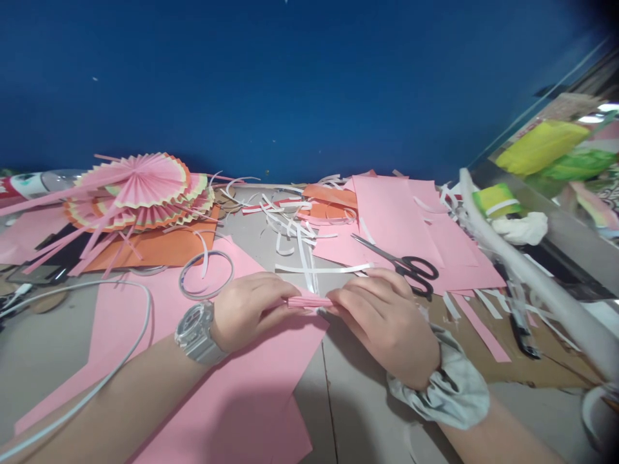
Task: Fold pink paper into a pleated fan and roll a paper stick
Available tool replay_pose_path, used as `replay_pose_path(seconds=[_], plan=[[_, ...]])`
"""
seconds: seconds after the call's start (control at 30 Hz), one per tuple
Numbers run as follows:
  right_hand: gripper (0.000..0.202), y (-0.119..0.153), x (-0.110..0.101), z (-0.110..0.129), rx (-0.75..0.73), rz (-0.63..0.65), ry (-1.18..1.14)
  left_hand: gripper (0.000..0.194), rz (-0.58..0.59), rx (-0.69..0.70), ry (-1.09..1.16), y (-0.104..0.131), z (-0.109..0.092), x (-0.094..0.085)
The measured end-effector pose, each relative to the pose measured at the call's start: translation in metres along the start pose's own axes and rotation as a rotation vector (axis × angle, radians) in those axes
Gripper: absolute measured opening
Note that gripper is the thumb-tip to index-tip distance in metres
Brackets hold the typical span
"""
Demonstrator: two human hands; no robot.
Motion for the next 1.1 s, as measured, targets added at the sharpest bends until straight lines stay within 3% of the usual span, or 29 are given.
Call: replay_pose_path(seconds=[0.5,0.87,1.1], plan=[[0.003,0.0,-0.006,0.006,-0.047,-0.048,0.041,0.023,-0.002,-0.022,0.072,-0.004,-0.007,-0.004],[0.012,0.001,-0.006,0.007,-0.071,-0.064,0.084,0.008,-0.028,-0.037,0.073,-0.003,-0.003,-0.002],[0.014,0.0,-0.008,0.007,-0.078,-0.05,0.085,0.01,-0.082,0.16,0.171,0.0,-0.011,-0.006]])
Point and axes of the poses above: each hand's wrist, its own y-axis away from the middle knuckle, its own x-axis out of the palm, z = x × y, the point moved 5 cm from there along -y, towards the middle knuckle, and after that the axes turned 10 degrees about -x, right-handed, at the moved point
